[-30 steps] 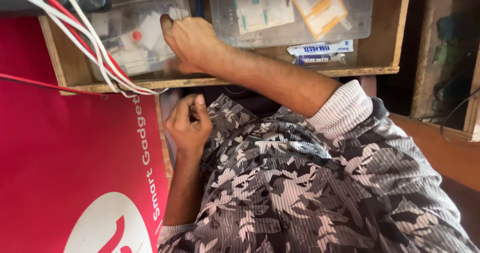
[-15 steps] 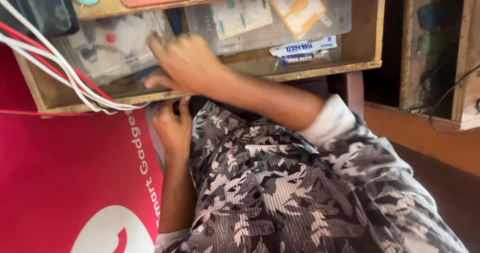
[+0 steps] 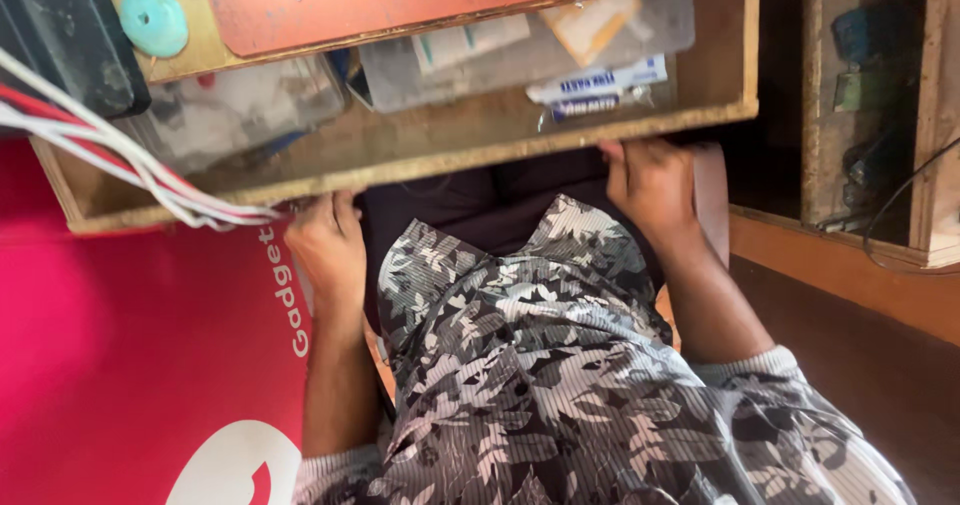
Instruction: The person applies flux paste to a small green circuit board and solders it using a soldering iron. They then open a plastic container, select a small rectangular screen component, apply flux to it, and solder it as well.
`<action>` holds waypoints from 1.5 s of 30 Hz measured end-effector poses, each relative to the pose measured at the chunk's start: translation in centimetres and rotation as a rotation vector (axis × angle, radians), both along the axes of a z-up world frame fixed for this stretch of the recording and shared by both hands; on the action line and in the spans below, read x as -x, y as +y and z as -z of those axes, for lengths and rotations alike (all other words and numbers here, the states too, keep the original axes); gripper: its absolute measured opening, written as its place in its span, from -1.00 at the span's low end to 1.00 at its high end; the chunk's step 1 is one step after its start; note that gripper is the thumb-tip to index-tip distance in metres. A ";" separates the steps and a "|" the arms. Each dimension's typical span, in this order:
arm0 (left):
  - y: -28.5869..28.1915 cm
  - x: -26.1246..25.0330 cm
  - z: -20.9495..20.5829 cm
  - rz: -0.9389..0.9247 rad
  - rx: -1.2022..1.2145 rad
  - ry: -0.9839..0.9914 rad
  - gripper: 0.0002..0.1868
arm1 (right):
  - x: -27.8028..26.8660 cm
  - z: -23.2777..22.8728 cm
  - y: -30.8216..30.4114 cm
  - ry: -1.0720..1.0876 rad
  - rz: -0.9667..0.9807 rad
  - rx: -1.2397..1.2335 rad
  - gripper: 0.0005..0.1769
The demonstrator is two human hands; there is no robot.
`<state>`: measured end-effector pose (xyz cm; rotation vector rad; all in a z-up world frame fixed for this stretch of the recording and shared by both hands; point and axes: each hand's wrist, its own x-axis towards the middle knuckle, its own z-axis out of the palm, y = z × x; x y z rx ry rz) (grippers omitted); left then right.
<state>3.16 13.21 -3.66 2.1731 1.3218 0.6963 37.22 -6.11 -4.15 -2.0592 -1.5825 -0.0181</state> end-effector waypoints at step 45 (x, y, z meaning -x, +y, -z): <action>0.3 -17.9 -10.7 0.486 -0.210 -0.552 -0.55 | -4.0 -11.9 9.7 -0.025 -0.019 -0.352 -0.66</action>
